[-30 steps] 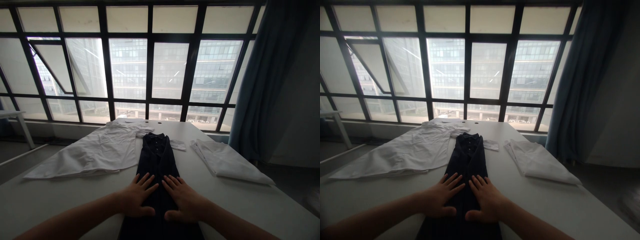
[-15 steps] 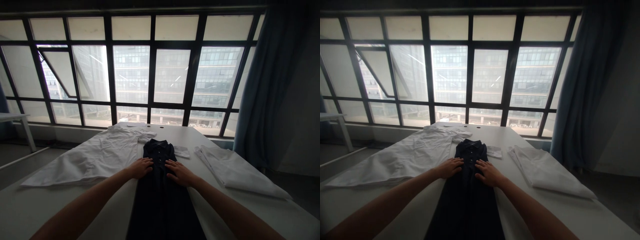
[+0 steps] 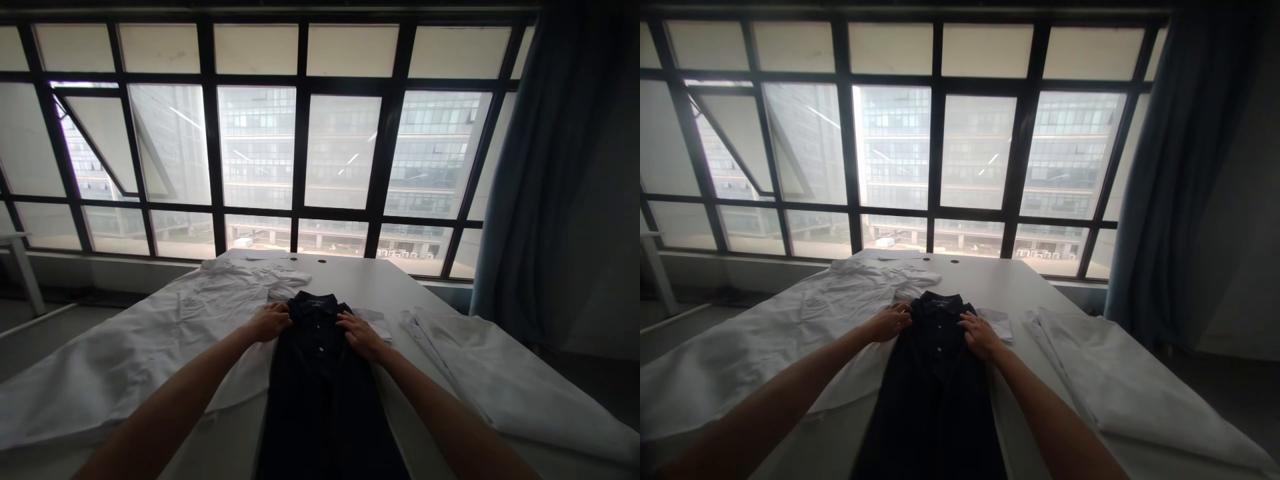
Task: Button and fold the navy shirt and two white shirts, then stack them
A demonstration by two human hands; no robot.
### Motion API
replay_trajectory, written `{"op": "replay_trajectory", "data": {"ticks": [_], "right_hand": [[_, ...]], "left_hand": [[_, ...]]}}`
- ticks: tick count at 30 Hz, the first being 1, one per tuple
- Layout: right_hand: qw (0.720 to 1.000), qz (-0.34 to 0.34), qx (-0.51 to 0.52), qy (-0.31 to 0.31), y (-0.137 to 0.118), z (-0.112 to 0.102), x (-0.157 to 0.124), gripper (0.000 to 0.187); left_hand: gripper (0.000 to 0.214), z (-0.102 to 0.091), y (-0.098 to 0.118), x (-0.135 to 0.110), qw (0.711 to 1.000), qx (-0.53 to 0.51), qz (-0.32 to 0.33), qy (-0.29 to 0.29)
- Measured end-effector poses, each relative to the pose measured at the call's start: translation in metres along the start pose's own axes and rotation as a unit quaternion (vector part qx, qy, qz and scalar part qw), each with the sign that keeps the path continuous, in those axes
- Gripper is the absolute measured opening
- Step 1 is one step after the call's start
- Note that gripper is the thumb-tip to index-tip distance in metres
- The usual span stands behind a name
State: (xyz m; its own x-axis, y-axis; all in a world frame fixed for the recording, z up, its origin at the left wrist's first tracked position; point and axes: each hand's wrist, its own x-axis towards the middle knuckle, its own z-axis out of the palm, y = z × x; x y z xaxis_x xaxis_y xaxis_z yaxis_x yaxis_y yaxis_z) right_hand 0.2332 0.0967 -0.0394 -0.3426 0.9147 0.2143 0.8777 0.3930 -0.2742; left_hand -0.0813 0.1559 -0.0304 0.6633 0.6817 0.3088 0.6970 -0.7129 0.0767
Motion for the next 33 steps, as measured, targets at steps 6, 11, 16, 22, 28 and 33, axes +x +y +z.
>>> {"op": "replay_trajectory", "data": {"ticks": [6,11,16,22,28,33], "right_hand": [[0.996,0.002,-0.062,0.071,0.024,-0.007,0.030,0.032],[0.985,-0.005,-0.169,0.028,0.012,-0.008,0.043,0.028],[0.980,0.004,-0.182,0.083,-0.022,-0.009,0.019,0.038],[0.998,0.019,-0.054,-0.030,-0.041,0.007,-0.034,0.063],[0.993,0.099,-0.012,-0.058,-0.025,0.016,-0.019,0.068],[0.981,0.183,-0.024,0.067,0.010,0.010,0.024,0.057]], "left_hand": [[0.038,0.007,-0.007,0.021,1.000,0.011,-0.005,0.022],[0.039,0.013,0.007,0.039,0.996,0.059,-0.053,0.041],[0.034,0.010,0.032,0.035,0.987,0.071,-0.114,0.082],[0.063,0.025,0.056,-0.011,0.997,-0.025,-0.076,-0.002],[0.075,0.043,0.048,-0.010,0.983,-0.066,-0.151,-0.078],[0.073,0.046,0.018,0.021,0.955,-0.066,-0.285,-0.039]]}}
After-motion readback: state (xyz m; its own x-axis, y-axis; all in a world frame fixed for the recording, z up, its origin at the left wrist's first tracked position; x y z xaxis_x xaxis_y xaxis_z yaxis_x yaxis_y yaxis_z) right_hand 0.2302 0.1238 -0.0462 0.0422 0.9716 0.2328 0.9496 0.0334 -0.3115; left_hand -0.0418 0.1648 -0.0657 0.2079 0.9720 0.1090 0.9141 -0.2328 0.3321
